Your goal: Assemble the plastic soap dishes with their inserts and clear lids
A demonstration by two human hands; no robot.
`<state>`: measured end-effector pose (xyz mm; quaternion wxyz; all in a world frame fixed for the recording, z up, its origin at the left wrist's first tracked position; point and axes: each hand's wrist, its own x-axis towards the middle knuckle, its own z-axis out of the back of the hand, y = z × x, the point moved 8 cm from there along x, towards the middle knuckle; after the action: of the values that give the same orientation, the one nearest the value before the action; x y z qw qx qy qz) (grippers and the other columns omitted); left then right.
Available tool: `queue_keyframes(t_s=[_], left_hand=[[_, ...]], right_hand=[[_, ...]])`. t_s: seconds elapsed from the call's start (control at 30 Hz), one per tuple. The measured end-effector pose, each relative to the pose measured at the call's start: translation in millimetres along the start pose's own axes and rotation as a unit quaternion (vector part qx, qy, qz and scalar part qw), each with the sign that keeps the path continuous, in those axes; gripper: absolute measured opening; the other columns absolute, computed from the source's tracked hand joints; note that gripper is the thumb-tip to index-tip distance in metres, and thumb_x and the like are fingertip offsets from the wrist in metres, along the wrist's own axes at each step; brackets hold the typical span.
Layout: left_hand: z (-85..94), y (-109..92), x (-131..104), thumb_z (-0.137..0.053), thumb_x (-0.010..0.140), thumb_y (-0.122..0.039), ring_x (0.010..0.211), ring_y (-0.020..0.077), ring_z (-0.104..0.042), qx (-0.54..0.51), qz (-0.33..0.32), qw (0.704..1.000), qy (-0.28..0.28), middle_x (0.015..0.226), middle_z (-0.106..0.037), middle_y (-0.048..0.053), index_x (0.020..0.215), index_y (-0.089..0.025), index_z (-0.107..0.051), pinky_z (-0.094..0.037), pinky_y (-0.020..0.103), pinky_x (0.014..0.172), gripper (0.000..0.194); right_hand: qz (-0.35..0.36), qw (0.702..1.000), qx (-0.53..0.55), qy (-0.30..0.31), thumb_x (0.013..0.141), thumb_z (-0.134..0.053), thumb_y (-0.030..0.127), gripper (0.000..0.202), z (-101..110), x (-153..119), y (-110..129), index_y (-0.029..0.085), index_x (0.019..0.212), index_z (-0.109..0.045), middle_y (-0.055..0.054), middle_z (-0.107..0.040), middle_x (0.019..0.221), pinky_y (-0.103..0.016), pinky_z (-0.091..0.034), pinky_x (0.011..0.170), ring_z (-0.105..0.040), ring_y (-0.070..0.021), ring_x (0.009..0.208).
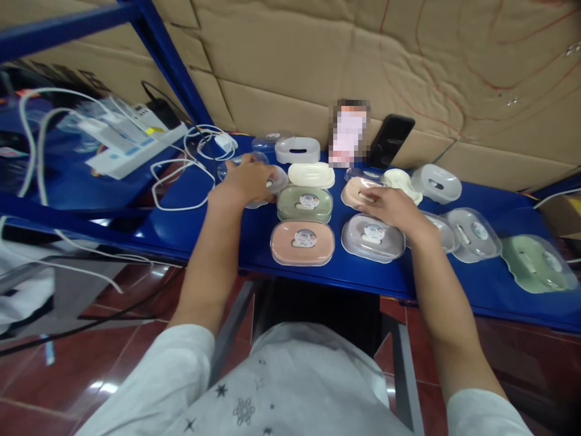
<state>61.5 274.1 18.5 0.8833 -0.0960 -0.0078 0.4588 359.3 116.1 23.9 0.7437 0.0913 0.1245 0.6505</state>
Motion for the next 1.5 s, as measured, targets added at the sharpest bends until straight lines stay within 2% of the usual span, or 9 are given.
queue_keyframes(t_s=[0.13, 0.33, 0.53, 0.67, 0.87, 1.17, 1.27, 1.37, 1.5], left_hand=[[1.5, -6, -5, -0.086, 0.082, -0.038, 0.152, 0.0482, -0.039, 0.054, 0.028, 0.997, 0.053, 0.144, -0.065, 0.020, 0.137, -0.023, -0.071, -0.032, 0.080, 0.117, 0.059], [10.7, -10, -7, -0.072, 0.092, -0.037, 0.144, 0.0463, -0.050, 0.032, -0.008, 0.999, 0.030, 0.131, -0.073, 0.014, 0.121, -0.024, -0.077, -0.038, 0.078, 0.114, 0.033], [17.6, 12, -2, -0.067, 0.096, -0.046, 0.110, 0.0353, -0.070, -0.043, -0.013, 0.998, -0.055, 0.118, -0.079, 0.009, 0.125, -0.028, -0.076, -0.056, 0.055, 0.097, 0.035], [30.7, 15, -3, -0.060, 0.099, -0.051, 0.091, 0.0268, -0.072, -0.154, -0.078, 0.973, -0.154, 0.104, -0.081, 0.005, 0.116, -0.029, -0.078, -0.057, 0.042, 0.089, 0.033], [42.7, -8, -3, -0.059, 0.102, -0.043, 0.102, 0.0234, -0.073, -0.236, -0.102, 0.936, -0.239, 0.118, -0.080, 0.008, 0.130, -0.021, -0.072, -0.056, 0.036, 0.096, 0.038], [19.2, -62, 3, -0.065, 0.098, -0.032, 0.133, 0.0309, -0.065, -0.194, -0.195, 0.938, -0.212, 0.139, -0.073, 0.009, 0.131, -0.024, -0.071, -0.046, 0.047, 0.116, 0.035], [25.0, -65, -2, -0.061, 0.101, -0.035, 0.120, 0.0281, -0.070, -0.210, -0.194, 0.931, -0.226, 0.125, -0.076, 0.008, 0.124, -0.024, -0.072, -0.051, 0.044, 0.108, 0.028], [30.0, -68, -7, -0.057, 0.104, -0.039, 0.094, 0.0220, -0.071, -0.249, -0.209, 0.917, -0.229, 0.103, -0.077, 0.005, 0.111, -0.024, -0.074, -0.055, 0.038, 0.090, 0.023], [27.3, -77, -10, -0.060, 0.104, -0.044, 0.084, 0.0186, -0.070, -0.282, -0.244, 0.909, -0.185, 0.096, -0.077, 0.004, 0.104, -0.023, -0.075, -0.055, 0.034, 0.083, 0.026]], right_hand=[[0.030, 0.999, -0.019, 0.002, 0.096, -0.074, 0.041, 0.039, -1, 1, 4, 0.027, 0.132, -0.077, -0.006, -0.078, 0.136, -0.047, -0.057, 0.103, -0.074, -0.0346, 0.125], [0.102, 0.992, -0.073, -0.030, 0.111, -0.044, 0.039, 0.042, 9, -5, 20, 0.020, 0.131, -0.076, -0.014, -0.080, 0.129, -0.048, -0.054, 0.101, -0.077, -0.0357, 0.115], [0.122, 0.981, -0.048, -0.146, 0.113, -0.034, 0.048, 0.050, 38, -15, 26, 0.022, 0.129, -0.074, -0.014, -0.081, 0.116, -0.048, -0.054, 0.096, -0.075, -0.0339, 0.106], [0.113, 0.973, -0.041, -0.199, 0.113, -0.032, 0.052, 0.053, 52, -20, 21, 0.025, 0.135, -0.071, -0.013, -0.080, 0.120, -0.051, -0.053, 0.098, -0.073, -0.0346, 0.108], [0.117, 0.968, -0.065, -0.211, 0.113, -0.034, 0.050, 0.052, 50, -19, 24, 0.021, 0.133, -0.072, -0.016, -0.078, 0.124, -0.053, -0.049, 0.103, -0.070, -0.0357, 0.118], [0.170, 0.972, -0.031, -0.161, 0.106, -0.050, 0.030, 0.034, 30, -15, 42, 0.024, 0.125, -0.078, -0.009, -0.079, 0.131, -0.057, -0.049, 0.108, -0.069, -0.0353, 0.125], [0.239, 0.965, 0.025, -0.109, 0.107, -0.056, 0.034, 0.031, 23, -23, 69, 0.030, 0.131, -0.075, -0.005, -0.077, 0.138, -0.055, -0.049, 0.113, -0.069, -0.0318, 0.129], [0.282, 0.958, 0.037, -0.043, 0.102, -0.066, 0.032, 0.045, 5, -23, 95, 0.034, 0.147, -0.065, -0.006, -0.062, 0.160, -0.059, -0.043, 0.122, -0.056, -0.0335, 0.148], [0.299, 0.954, 0.030, 0.014, 0.097, -0.075, 0.031, 0.061, -18, -14, 109, 0.033, 0.156, -0.058, -0.010, -0.049, 0.171, -0.061, -0.042, 0.124, -0.046, -0.0361, 0.157]])
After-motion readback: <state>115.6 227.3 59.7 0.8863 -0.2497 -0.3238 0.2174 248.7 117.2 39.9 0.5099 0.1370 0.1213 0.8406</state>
